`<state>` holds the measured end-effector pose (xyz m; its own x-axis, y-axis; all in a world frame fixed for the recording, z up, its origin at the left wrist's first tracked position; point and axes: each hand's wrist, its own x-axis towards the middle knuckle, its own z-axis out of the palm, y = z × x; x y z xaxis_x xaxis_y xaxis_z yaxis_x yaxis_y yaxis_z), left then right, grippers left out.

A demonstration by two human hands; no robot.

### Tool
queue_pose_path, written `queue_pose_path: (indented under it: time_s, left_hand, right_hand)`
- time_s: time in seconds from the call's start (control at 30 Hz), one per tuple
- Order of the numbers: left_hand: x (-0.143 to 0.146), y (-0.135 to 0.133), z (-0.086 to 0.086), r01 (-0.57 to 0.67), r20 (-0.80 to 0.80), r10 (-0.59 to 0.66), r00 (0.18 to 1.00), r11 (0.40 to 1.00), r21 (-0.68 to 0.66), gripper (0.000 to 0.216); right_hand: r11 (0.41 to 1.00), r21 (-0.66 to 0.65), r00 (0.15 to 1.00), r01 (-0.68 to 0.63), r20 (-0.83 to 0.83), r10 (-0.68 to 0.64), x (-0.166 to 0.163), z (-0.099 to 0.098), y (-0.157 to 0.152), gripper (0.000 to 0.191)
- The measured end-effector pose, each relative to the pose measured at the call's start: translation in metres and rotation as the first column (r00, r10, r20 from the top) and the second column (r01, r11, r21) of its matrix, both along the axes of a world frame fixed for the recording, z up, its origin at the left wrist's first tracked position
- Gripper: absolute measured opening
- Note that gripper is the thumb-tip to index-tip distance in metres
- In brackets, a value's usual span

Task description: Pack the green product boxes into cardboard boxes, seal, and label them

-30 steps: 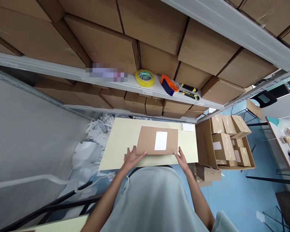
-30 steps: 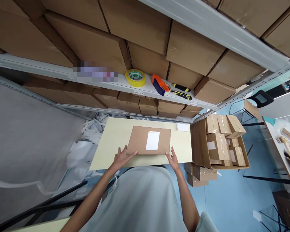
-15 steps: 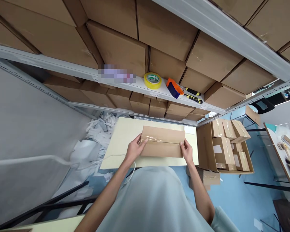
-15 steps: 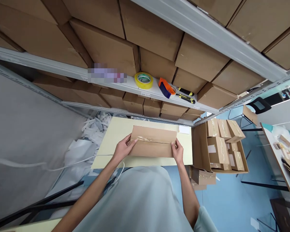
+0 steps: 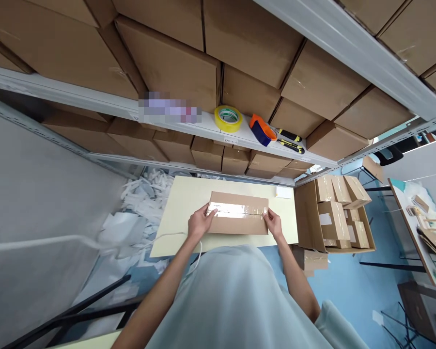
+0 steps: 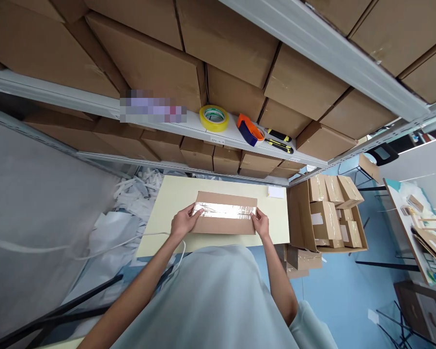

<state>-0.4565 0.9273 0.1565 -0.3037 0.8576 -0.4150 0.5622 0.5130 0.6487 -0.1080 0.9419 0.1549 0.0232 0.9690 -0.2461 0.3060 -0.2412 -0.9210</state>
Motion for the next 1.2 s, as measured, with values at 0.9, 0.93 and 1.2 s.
queue_pose_path:
  time_s: [0.9,0.93,1.2]
  left_hand:
    - [0.146,-0.042,0.051,0.588,0.487,-0.549,0.679,0.804,0.087,0.066]
    - [0.163,-0.051,0.055,0.624,0.5,-0.574,0.649,0.777,0.083,0.065]
    - [0.316,-0.13,0.044,0.871,0.486,-0.778,0.398,0.487,0.067,0.066]
  right_hand:
    - [0.581,0.101,0.586,0.807,-0.029,-0.809,0.04,0.063,-0.263,0.072]
    - [0.542,0.106,0.545,0.834,-0.005,-0.838,0.049,0.06,-0.28,0.07]
    - [0.244,0.134,0.214,0.961,0.205,-0.955,0.141,0.03,-0.414,0.059]
